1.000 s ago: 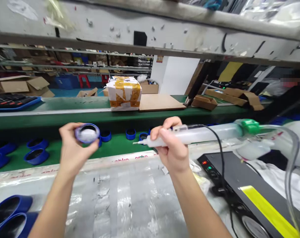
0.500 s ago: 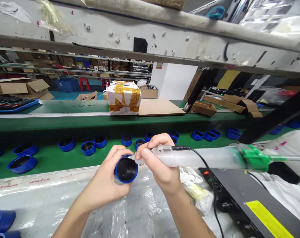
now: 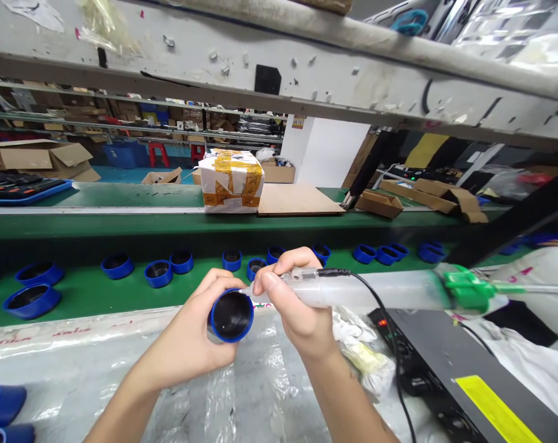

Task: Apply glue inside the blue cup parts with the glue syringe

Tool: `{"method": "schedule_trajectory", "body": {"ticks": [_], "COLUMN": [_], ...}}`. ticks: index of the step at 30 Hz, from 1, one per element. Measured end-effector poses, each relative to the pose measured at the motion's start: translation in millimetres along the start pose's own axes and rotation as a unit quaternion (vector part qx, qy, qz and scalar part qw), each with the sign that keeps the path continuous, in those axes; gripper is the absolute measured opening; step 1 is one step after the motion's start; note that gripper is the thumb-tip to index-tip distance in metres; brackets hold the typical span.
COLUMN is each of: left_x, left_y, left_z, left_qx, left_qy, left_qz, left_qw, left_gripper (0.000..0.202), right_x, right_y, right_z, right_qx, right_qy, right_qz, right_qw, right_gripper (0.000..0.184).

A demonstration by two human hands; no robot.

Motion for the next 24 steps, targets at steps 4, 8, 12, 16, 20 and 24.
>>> {"method": "schedule_trajectory", "body": {"ticks": [4,8,12,16,20,24], "left_x": [0.8,1.4,2.1,3.3,4.0,3.6], "left_y": [-3.0,-3.7,-7.2,-12.3,-14.3,-14.4], "left_z": [-0.8,-0.8,1.1,1.1,2.2,5.0], "left_qx": [-0.006,-0.007,-0.019,-0.033,-0.030,-0.022], "left_qy": [-0.002,0.000,0.012,0.010,0.006,0.000], "left_qz": [0.002,0.000,0.006,0.014,0.021,0.020], "left_qw": [1.000,1.000,1.000,0.999,0.999,1.000], "left_gripper": [0.055,0.059,0.060,0.059,0.058,0.061], "right_x": [-0.7,-0.7,-0.4,-0.9,0.6,1.6], "right_y": [-1.1,-0.4,0.3,3.5,5.1,5.3], "right_z": [-1.6,-3.1,-4.7,-9.3,-13.9,-15.0], "right_qx": [0.035,0.050,0.050,0.065,0.082,0.091], "right_qy": [0.005,0.005,0.009,0.004,-0.003,-0.002], "right_qz": [0.010,0.007,0.007,0.002,-0.003,-0.008], "right_qw": [0.999,0.999,0.999,0.998,0.997,0.996], "right_gripper": [0.019,0.018,0.017,0.016,0.016,0.016]}}
Point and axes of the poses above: each hand's wrist, its own x-axis away from the middle knuckle, its own y-axis out of the palm, z = x × y, the point moved 8 cm from there along -x, towards the middle knuckle, and after that the axes turned 6 degrees about -x, right-handed, at the moved point
